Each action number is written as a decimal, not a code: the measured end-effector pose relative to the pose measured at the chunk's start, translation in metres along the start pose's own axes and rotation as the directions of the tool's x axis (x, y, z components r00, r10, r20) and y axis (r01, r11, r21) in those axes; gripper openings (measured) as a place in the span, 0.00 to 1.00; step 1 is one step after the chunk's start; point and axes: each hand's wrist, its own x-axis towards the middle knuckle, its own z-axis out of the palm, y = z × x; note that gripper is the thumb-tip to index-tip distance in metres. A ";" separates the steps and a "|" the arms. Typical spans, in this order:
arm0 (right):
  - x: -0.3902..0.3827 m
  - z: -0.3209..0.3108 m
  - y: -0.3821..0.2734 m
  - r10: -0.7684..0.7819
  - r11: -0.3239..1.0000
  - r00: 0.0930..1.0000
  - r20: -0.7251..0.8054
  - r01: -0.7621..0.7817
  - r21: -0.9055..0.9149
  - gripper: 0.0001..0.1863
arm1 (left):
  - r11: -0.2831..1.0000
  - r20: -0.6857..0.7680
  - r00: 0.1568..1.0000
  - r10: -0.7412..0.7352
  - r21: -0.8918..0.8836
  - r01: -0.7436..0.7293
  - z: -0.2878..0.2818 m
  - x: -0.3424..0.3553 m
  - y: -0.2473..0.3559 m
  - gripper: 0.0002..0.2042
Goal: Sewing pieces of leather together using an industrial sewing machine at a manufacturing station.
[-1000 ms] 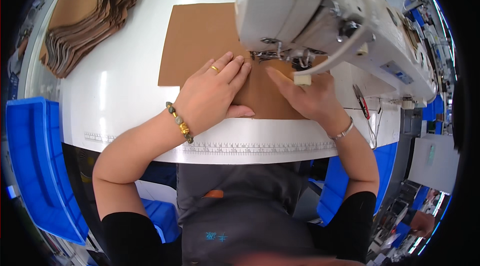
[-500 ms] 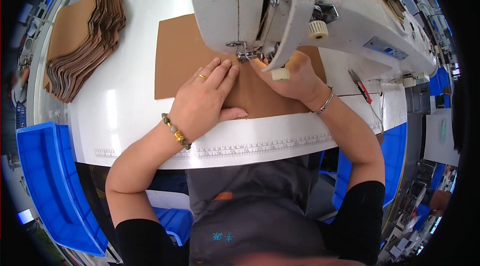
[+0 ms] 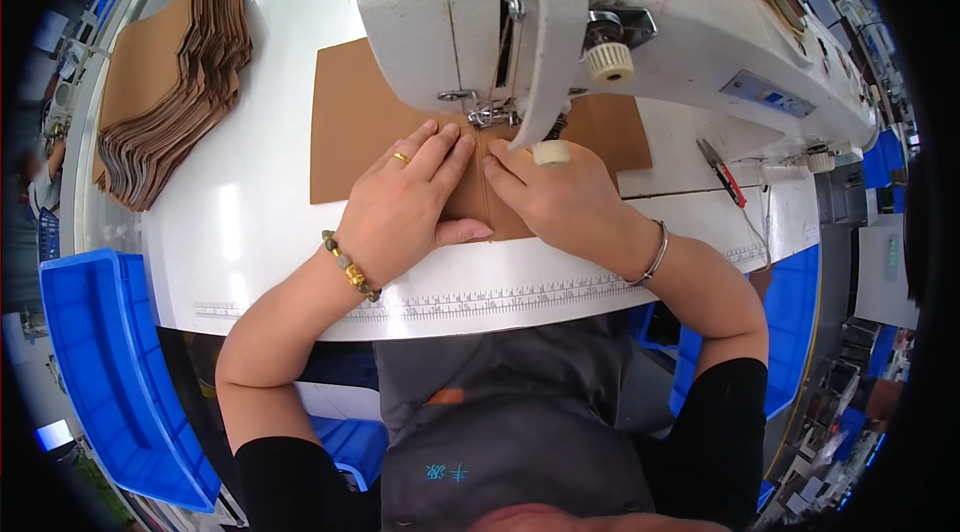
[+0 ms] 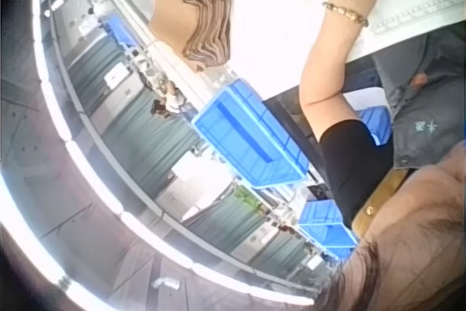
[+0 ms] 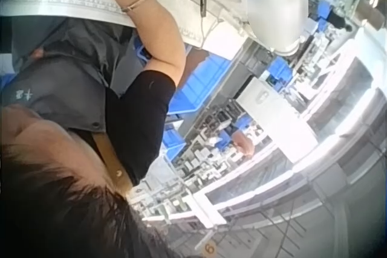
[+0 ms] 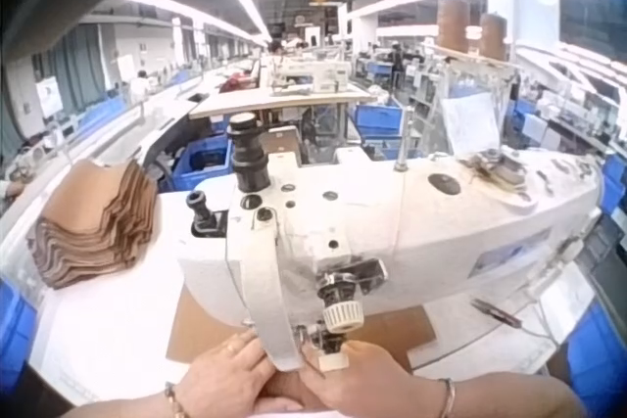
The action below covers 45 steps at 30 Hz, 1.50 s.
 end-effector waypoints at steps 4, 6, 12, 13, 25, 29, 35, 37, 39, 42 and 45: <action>0.001 -0.001 0.000 -0.009 1.000 1.000 0.018 0.009 0.023 0.18 | 1.000 0.015 1.000 -0.005 0.003 0.005 -0.001 -0.001 0.000 0.44; 0.000 0.001 0.000 -0.013 1.000 0.999 0.041 0.013 0.009 0.18 | 1.000 0.016 1.000 -0.013 -0.008 0.014 -0.001 -0.001 0.000 0.44; 0.000 0.000 0.001 -0.016 1.000 0.999 0.035 0.016 0.015 0.18 | 1.000 0.011 1.000 -0.008 -0.012 0.008 -0.001 0.000 -0.001 0.44; 0.001 0.001 0.001 -0.017 1.000 0.999 0.034 0.016 0.015 0.18 | 1.000 0.011 1.000 -0.008 -0.011 0.008 -0.001 0.000 -0.001 0.44; 0.001 0.001 0.001 -0.001 1.000 0.998 0.064 0.001 -0.010 0.18 | 1.000 -0.022 1.000 -0.005 0.022 0.005 0.004 0.000 -0.004 0.45; 0.000 0.002 0.001 -0.005 1.000 0.998 0.065 0.006 -0.026 0.19 | 1.000 -0.005 1.000 -0.020 -0.009 0.020 0.003 0.000 -0.003 0.45; 0.001 0.008 0.002 -0.017 0.996 0.998 -0.058 0.012 -0.083 0.09 | 0.999 -0.006 1.000 -0.026 -0.031 0.025 0.003 0.002 -0.002 0.43; 0.003 0.011 0.004 -0.031 0.995 0.988 -0.149 0.016 -0.103 0.04 | 0.999 -0.026 0.999 -0.028 -0.020 0.027 0.004 0.002 -0.003 0.43; 0.004 0.014 0.006 -0.055 0.995 0.988 -0.141 0.041 -0.096 0.04 | 0.999 -0.035 0.999 -0.021 0.025 0.022 0.005 0.002 -0.005 0.43; 0.004 0.010 0.006 -0.060 0.993 0.989 -0.138 0.046 -0.107 0.04 | 0.999 -0.024 1.000 -0.018 0.040 0.019 0.005 0.002 -0.004 0.44; 0.003 0.009 0.005 -0.037 0.996 0.989 -0.141 0.026 -0.083 0.04 | 0.999 -0.022 1.000 -0.013 0.037 0.014 0.005 0.002 -0.003 0.44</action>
